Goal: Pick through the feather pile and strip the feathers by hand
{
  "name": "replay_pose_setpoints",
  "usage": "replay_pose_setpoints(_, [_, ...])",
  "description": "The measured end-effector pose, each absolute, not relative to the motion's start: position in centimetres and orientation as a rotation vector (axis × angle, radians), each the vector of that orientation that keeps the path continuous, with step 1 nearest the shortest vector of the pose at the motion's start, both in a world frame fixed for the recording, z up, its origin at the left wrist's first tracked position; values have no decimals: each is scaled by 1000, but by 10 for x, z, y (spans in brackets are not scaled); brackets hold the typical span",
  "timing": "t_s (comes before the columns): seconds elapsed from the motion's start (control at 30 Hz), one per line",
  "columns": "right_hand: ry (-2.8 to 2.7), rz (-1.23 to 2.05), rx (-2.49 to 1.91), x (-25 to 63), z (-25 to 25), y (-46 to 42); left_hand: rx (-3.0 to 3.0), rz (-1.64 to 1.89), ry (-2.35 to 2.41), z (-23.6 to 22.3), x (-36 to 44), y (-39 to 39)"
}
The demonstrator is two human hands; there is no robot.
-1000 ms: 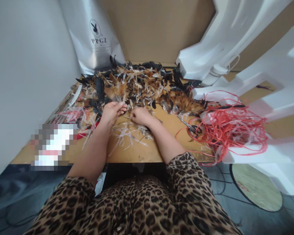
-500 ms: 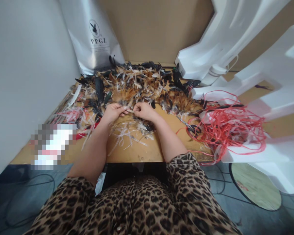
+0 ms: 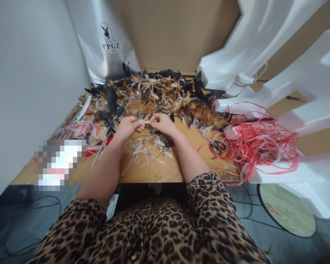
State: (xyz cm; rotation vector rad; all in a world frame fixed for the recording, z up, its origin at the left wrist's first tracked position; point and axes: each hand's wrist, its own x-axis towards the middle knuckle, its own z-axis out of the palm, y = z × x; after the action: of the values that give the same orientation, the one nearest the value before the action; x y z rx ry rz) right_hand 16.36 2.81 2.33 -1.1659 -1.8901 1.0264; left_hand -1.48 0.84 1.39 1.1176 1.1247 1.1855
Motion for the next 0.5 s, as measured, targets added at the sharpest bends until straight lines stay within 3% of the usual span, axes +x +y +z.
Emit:
replay_pose_setpoints(0.2, [-1616,1280,-987,154,26,25,892,1342,1031,9,-12,12])
replay_pose_setpoints(0.5, [-1346,1278,-999,135,20,20,947,1319,1051,10,-5,10])
